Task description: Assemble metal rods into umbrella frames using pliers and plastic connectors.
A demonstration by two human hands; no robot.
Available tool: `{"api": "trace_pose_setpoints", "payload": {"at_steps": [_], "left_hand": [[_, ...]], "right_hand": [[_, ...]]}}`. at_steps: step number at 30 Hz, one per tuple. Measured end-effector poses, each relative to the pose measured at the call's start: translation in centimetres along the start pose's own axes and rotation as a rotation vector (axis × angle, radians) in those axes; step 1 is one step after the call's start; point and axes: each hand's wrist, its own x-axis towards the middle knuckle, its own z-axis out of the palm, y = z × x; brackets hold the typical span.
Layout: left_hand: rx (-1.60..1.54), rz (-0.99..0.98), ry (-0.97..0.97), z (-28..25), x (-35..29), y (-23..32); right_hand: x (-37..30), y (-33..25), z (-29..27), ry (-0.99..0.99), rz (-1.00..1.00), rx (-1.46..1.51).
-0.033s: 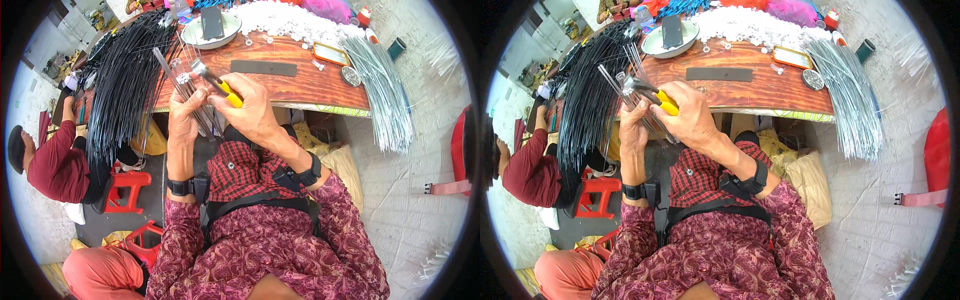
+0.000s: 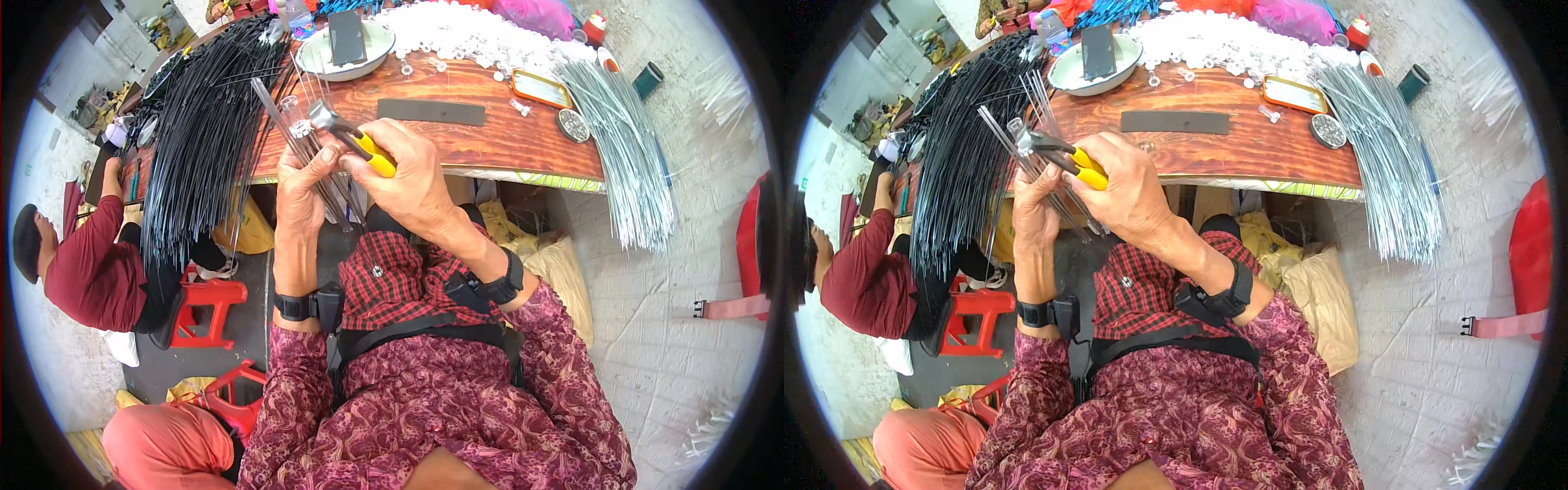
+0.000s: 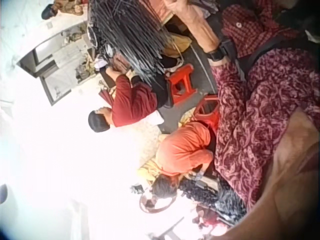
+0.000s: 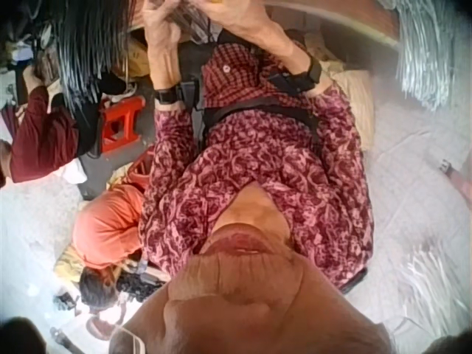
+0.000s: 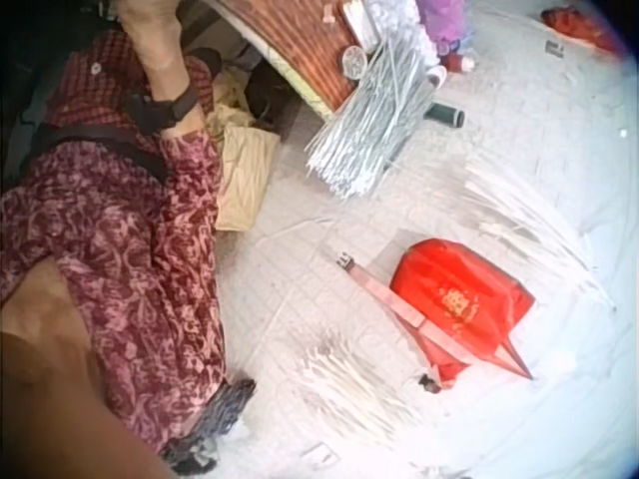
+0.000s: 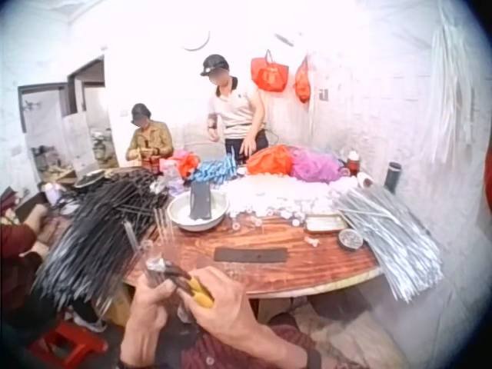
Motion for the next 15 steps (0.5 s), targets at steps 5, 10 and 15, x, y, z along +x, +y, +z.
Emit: {"api": "trace_pose_setpoints", "payload": {"at_steps": [5,10,15], "left_hand": [[0.001,0.051,0.025,0.6,-0.1,-0.1],[0.059,0.057,0.022,1.3,-0.4,0.2],[0.097,0.034,0.040,2.3,-0.6,-0.2]], "right_hand": [[0.0,0.5,-0.1,0.017,-0.135,-0.101],[0.3,0.1,-0.5,0.015,-0.193,-0.131],[0.5,-0.1,-0.5,0.016,0.135,0.112]]}}
